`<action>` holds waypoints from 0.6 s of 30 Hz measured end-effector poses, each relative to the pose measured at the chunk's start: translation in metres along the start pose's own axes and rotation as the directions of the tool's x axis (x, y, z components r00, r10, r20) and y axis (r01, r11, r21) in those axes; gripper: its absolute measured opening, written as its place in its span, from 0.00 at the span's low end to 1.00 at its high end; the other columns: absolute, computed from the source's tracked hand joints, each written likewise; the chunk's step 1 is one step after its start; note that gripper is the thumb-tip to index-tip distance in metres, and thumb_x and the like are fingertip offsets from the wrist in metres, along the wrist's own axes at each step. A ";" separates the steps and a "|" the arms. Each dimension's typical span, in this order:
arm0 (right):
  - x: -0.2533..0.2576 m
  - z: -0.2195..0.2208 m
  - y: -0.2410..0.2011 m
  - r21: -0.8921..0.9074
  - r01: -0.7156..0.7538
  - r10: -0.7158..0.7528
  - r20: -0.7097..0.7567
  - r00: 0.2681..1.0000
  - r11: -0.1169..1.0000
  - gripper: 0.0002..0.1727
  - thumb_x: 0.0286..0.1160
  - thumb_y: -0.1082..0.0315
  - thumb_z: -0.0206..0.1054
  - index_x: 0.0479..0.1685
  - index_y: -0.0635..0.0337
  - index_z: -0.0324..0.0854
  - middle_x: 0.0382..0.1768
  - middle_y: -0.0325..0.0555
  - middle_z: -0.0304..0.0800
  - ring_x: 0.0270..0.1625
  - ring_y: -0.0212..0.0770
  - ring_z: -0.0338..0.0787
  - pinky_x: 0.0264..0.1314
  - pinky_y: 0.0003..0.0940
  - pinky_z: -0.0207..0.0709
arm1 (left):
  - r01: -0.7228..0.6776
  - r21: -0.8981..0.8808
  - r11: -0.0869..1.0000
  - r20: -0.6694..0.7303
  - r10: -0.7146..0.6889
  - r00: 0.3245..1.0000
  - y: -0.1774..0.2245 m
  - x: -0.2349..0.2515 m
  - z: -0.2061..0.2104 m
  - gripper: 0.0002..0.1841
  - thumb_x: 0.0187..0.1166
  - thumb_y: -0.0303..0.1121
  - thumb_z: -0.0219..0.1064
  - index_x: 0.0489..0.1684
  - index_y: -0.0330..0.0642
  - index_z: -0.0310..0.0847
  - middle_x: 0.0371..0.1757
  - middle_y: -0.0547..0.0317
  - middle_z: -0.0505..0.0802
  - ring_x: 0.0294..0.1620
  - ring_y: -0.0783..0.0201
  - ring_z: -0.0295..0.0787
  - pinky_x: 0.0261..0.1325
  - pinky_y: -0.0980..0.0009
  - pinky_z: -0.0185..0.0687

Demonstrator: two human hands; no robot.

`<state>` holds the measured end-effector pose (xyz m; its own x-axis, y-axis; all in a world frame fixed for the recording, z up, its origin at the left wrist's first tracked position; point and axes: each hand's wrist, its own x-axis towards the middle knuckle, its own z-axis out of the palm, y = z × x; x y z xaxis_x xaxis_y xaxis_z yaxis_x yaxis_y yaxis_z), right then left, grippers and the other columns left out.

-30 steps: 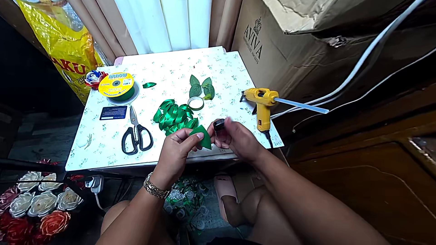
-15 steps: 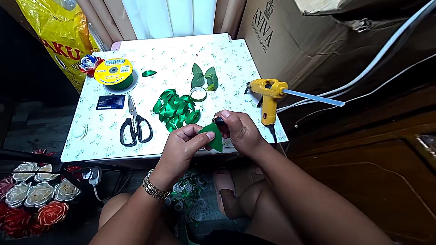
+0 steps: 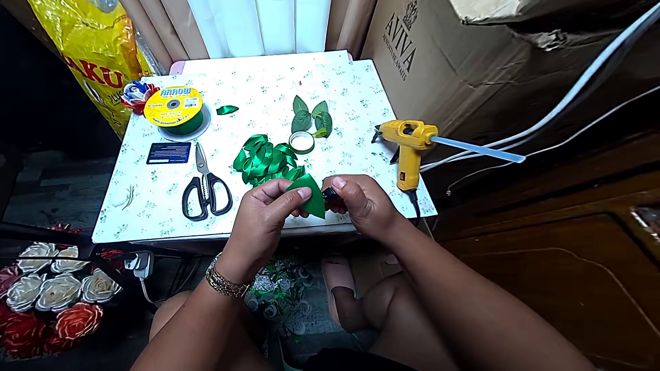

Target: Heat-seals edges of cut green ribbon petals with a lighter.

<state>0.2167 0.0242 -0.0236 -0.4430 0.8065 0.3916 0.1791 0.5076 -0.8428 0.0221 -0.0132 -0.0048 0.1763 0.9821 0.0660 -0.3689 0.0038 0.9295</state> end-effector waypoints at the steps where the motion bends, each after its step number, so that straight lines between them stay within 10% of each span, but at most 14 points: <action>1: 0.000 0.000 0.000 -0.001 0.007 -0.007 0.008 1.000 1.000 0.29 0.94 0.51 0.41 0.23 0.52 0.78 0.21 0.26 0.77 0.25 0.14 0.74 0.27 0.10 0.65 | -0.005 -0.006 1.000 0.000 0.005 1.000 0.001 0.000 -0.001 0.10 0.83 0.27 0.61 0.32 0.44 0.88 0.32 0.62 0.92 0.33 0.72 0.89 0.43 0.76 0.87; 18: -0.001 0.002 0.002 -0.002 0.085 -0.084 0.140 0.987 0.996 0.35 0.94 0.47 0.38 0.20 0.56 0.79 0.20 0.32 0.76 0.25 0.22 0.74 0.25 0.17 0.66 | 0.006 -0.081 0.997 -0.046 -0.009 0.999 0.008 0.001 -0.007 0.09 0.85 0.30 0.61 0.35 0.45 0.87 0.37 0.59 0.92 0.35 0.71 0.89 0.47 0.74 0.87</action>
<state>0.2153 0.0242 -0.0266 -0.5752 0.7107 0.4051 0.1429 0.5749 -0.8057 0.0133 -0.0105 0.0004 0.1375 0.9897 0.0404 -0.4408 0.0246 0.8973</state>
